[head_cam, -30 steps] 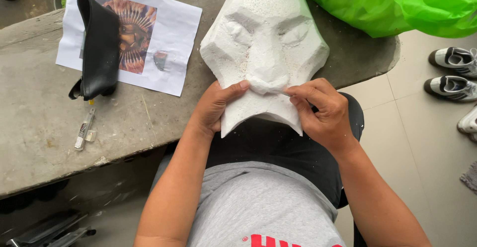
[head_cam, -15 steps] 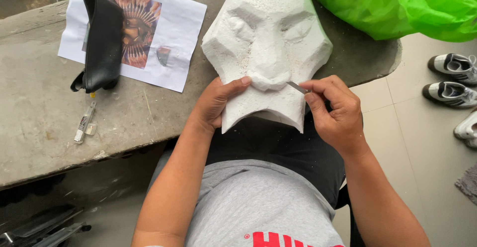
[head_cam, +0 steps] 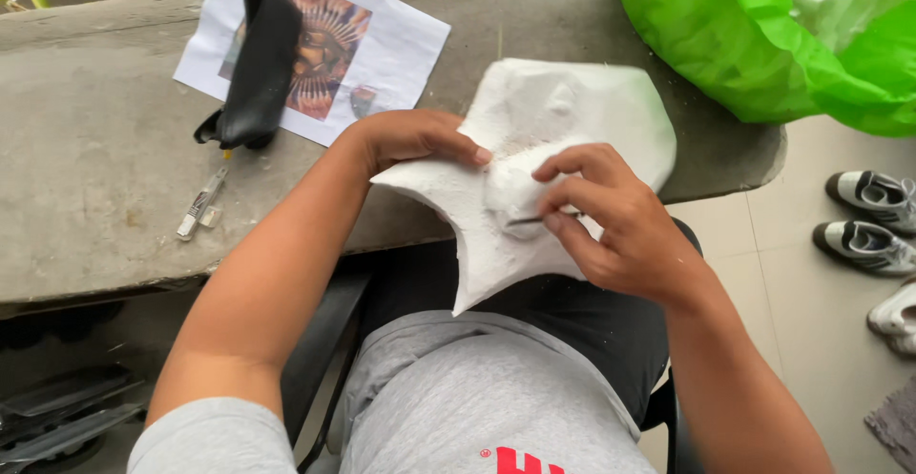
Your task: The person carves a white foam mask with a small metal tool, shaping the nose, mouth, and cheek areas. They repeatedly rotate the mask and discard foam shavings into a nearby green bag while referencing a printed image on the table.
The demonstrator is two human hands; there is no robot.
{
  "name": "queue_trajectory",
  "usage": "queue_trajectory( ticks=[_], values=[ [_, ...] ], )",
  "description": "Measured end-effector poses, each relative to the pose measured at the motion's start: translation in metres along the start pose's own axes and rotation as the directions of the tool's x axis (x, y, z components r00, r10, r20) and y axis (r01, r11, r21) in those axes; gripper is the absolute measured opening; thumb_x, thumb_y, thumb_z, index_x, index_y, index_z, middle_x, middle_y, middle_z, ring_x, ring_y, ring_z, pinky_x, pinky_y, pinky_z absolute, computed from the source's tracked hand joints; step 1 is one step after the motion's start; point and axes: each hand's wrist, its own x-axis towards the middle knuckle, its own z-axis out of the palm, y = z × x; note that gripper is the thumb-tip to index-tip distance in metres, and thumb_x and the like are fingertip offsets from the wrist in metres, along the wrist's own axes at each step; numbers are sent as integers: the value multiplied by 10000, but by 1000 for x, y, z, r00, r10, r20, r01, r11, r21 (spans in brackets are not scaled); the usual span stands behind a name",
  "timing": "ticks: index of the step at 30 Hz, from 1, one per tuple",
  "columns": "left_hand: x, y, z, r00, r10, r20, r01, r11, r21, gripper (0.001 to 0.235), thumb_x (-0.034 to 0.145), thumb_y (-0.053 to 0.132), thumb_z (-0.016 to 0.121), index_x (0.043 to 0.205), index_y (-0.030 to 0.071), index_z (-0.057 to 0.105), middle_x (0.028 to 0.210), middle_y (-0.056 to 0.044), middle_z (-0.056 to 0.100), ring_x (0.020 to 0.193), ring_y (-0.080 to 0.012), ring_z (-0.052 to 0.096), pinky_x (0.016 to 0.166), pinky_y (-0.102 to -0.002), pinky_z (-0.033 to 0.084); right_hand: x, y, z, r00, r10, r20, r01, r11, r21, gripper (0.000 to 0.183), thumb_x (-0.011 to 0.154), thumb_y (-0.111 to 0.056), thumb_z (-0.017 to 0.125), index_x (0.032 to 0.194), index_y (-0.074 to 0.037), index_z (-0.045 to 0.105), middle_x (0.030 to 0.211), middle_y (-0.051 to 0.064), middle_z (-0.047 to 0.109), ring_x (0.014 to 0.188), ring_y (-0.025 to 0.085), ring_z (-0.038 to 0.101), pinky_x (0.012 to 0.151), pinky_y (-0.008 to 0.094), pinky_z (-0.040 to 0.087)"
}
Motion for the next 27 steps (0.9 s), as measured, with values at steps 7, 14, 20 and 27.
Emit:
queue_trajectory(
  ticks=[7, 14, 20, 27],
  values=[
    [28, -32, -27, 974, 57, 219, 58, 873, -483, 845, 845, 707, 591, 1202, -55, 668, 958, -262, 758, 790, -386, 768, 622, -628, 625, 4, 29, 23, 956, 104, -273, -136, 986, -100, 67, 1012, 11, 618, 957, -9, 652, 1045, 166, 711, 999, 360, 693, 900, 426, 542],
    [1, -72, 43, 629, 772, -92, -499, 310, -809, 1131, 743, 899, 421, 1451, 21, 511, 1470, -169, 548, 1377, -319, 510, 1221, -438, 354, 19, 38, 33, 744, 159, -649, -322, 937, -139, 124, 1101, -72, 520, 1049, -4, 608, 938, 165, 744, 897, 333, 738, 832, 420, 560],
    [-2, -72, 90, 419, 878, -229, -768, 208, -606, 1506, 534, 871, 713, 1648, 123, 29, 1681, -23, 249, 1536, -240, 275, 1317, -467, 246, 42, 41, 44, 638, 143, -756, -365, 921, -133, 120, 1097, -124, 457, 1076, -38, 539, 855, 92, 768, 833, 270, 764, 816, 383, 566],
    [29, -110, 110, 456, 679, -575, -890, 361, -280, 1083, 675, 46, 909, 1568, 7, 297, 1435, -110, 571, 1328, -182, 537, 1172, -369, 453, 61, 25, 44, 552, 192, -811, -388, 921, -46, 109, 1096, -156, 426, 1084, -73, 496, 789, 50, 767, 762, 213, 747, 848, 347, 553]
  ],
)
